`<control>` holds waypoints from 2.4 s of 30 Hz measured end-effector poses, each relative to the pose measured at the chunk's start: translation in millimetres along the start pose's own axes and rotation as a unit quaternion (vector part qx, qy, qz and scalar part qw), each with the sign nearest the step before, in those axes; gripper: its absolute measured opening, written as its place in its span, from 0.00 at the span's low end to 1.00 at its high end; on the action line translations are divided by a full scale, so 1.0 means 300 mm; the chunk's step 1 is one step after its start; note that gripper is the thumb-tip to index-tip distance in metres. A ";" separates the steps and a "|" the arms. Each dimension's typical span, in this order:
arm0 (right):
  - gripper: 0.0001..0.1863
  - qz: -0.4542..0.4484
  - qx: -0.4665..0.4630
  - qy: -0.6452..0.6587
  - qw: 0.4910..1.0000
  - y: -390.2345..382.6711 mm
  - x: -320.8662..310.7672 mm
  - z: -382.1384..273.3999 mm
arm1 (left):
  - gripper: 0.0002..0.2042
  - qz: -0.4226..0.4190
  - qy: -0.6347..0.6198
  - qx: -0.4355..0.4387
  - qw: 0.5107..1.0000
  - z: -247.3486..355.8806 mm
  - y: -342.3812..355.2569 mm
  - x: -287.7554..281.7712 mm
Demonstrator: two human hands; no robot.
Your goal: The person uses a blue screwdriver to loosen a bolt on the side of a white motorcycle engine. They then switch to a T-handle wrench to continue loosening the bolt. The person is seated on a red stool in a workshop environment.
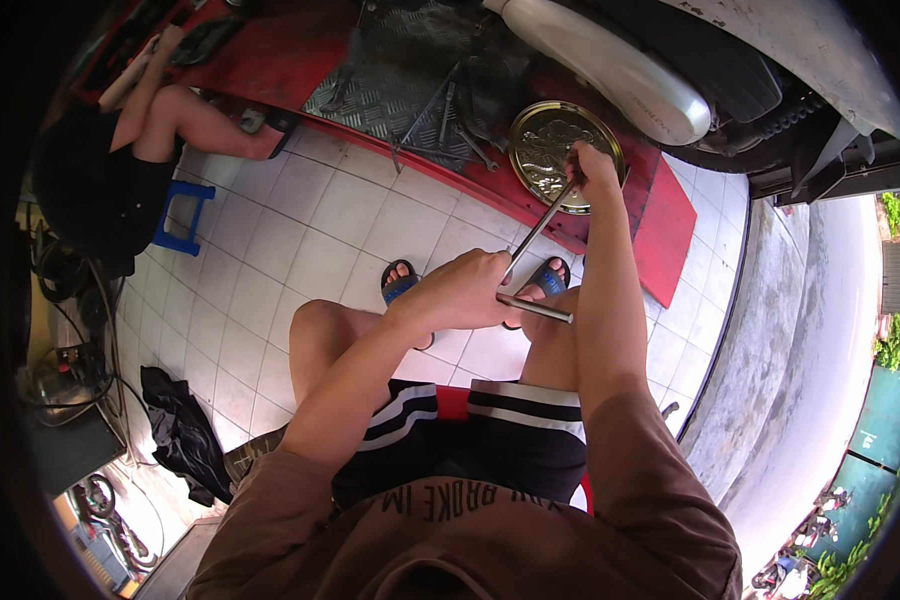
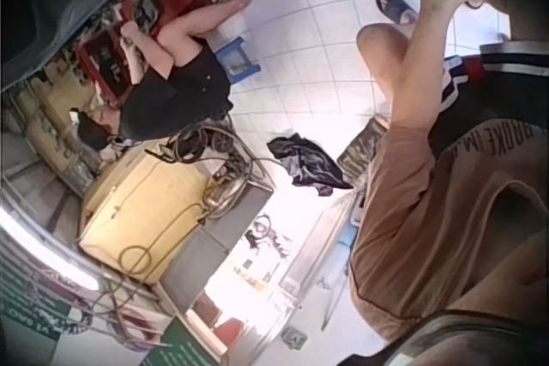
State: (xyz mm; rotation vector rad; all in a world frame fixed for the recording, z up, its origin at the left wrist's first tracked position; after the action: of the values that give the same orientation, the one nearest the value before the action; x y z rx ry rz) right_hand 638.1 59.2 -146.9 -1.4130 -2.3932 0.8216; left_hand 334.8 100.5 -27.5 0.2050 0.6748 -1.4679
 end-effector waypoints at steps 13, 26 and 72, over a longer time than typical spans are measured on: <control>0.07 -0.024 0.112 -0.352 0.929 0.059 0.036 0.150 | 0.24 -0.027 0.016 -0.034 0.999 -0.024 -0.019 -0.011; 0.11 -0.096 -0.199 0.112 0.969 -0.129 0.212 -0.109 | 0.21 0.142 0.133 0.021 0.981 -0.067 -0.007 -0.017; 0.12 -0.307 -0.124 0.212 0.919 -0.247 0.447 -0.142 | 0.09 0.311 0.148 0.051 0.937 -0.138 0.115 -0.224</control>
State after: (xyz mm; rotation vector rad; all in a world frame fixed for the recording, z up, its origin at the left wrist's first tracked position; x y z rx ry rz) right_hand 537.3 161.8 -79.2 -0.7071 -2.4053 0.0452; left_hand 358.4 183.3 -34.1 0.6698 0.6911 -0.8647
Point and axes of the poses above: each hand's wrist, its own y-axis towards the middle knuckle, its own x-axis out of the palm, z = x × y, the point moved 3 cm from there along y, towards the middle knuckle
